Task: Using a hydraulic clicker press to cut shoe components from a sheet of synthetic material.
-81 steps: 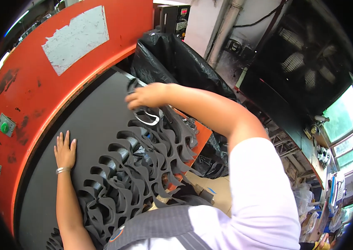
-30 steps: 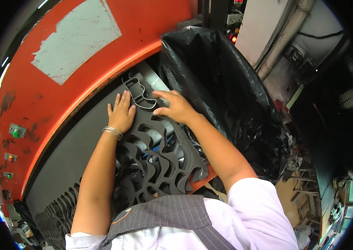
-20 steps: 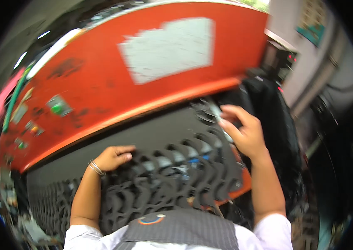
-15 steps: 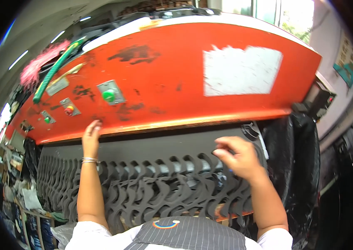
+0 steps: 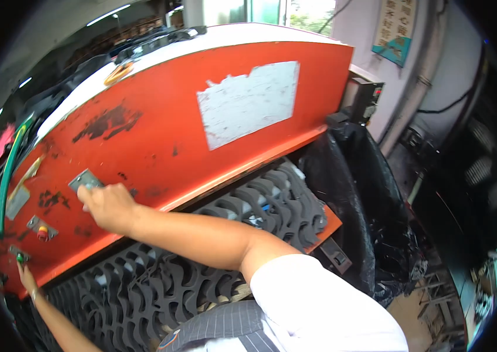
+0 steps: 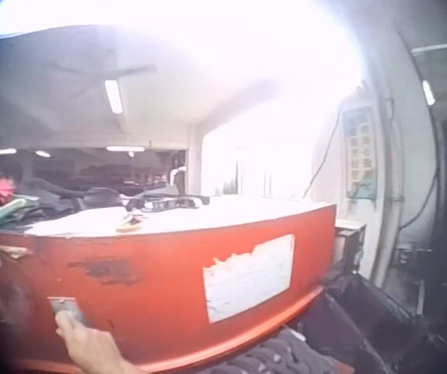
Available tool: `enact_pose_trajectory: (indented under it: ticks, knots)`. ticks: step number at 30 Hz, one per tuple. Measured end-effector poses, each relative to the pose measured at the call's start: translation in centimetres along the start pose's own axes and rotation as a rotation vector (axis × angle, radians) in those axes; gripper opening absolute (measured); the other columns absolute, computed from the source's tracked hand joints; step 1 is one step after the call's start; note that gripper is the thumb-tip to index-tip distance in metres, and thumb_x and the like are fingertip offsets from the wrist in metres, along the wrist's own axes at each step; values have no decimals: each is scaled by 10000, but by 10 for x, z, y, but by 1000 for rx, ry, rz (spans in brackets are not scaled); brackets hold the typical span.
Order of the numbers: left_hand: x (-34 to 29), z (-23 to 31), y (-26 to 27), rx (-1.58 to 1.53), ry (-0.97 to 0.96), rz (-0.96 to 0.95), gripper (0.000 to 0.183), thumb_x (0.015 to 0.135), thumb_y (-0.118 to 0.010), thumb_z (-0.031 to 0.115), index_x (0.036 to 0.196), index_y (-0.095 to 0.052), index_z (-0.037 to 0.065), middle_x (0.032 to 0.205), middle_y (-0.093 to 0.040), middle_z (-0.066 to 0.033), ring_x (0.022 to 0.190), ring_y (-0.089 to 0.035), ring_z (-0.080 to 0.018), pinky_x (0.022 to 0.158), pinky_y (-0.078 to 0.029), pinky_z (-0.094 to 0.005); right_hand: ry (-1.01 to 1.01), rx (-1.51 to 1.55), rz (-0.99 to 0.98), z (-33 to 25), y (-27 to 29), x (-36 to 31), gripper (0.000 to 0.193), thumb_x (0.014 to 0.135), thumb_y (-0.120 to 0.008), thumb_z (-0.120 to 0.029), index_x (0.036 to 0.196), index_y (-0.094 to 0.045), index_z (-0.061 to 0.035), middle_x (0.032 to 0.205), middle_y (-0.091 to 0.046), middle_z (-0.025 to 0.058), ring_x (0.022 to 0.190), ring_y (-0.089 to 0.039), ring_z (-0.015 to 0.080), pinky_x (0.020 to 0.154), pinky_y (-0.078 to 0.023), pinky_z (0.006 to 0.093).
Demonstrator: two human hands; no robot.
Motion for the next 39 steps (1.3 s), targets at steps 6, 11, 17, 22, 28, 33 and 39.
enact_pose_trajectory:
  ticks: [6,11,17,22,28,33,39]
  knots:
    - [-159,133,-102,-323,37,-388,252,919,-520,141,1135,-571,21,826,-612,-56,675,-567,-91,572,-430,-204,-97,181,-208,19,41,-99,230,836,-622,-251,929,-482,-93,770,-617,119,694,-615,364,582,-478,457]
    - [-363,309,-126,-444,214,-1259,244,869,-646,187,964,-647,-38,848,-666,-101,731,-620,-260,636,-490,-319,-404,235,-614,18,68,-194,268,850,-627,-341,849,-544,-86,689,-615,125,659,-617,358,569,-457,467]
    - [-477,369,-191,-318,-521,-1480,364,688,-787,224,933,-660,-13,901,-632,-145,811,-611,-268,718,-488,-344,-580,75,-887,9,129,-260,408,776,-680,-438,894,-595,-57,843,-627,137,864,-600,337,693,-454,449]
    - [-515,385,-203,297,-892,-1264,526,574,-815,267,928,-541,-8,949,-514,-170,904,-507,-348,776,-443,-388,-278,-259,-880,-10,134,-274,412,708,-706,-399,955,-616,-82,989,-566,28,1012,-493,196,839,-375,322]
    - [-542,408,-204,453,-854,-956,493,533,-818,206,864,-488,50,898,-498,-141,889,-508,-344,733,-459,-410,-89,-411,-511,4,113,-305,202,733,-626,-255,890,-595,-131,900,-535,6,926,-492,172,767,-349,303]
    - [-548,401,-201,460,-794,-839,508,520,-804,185,894,-486,54,936,-515,-141,918,-516,-345,762,-458,-426,-176,-423,-413,2,106,-317,150,771,-577,-242,868,-605,-132,871,-545,25,894,-509,193,772,-360,321]
    - [-553,392,-210,490,-762,-796,563,517,-831,185,938,-482,48,993,-512,-151,950,-506,-348,795,-454,-422,-284,-446,-444,3,103,-318,199,773,-601,-253,895,-650,-104,930,-609,62,938,-546,231,798,-408,336]
Point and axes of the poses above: each hand's wrist, its own x-axis towards the middle knuckle, its own y-axis out of the back of the hand, z = x × y, the point moved 5 cm from there along x, towards the middle knuckle
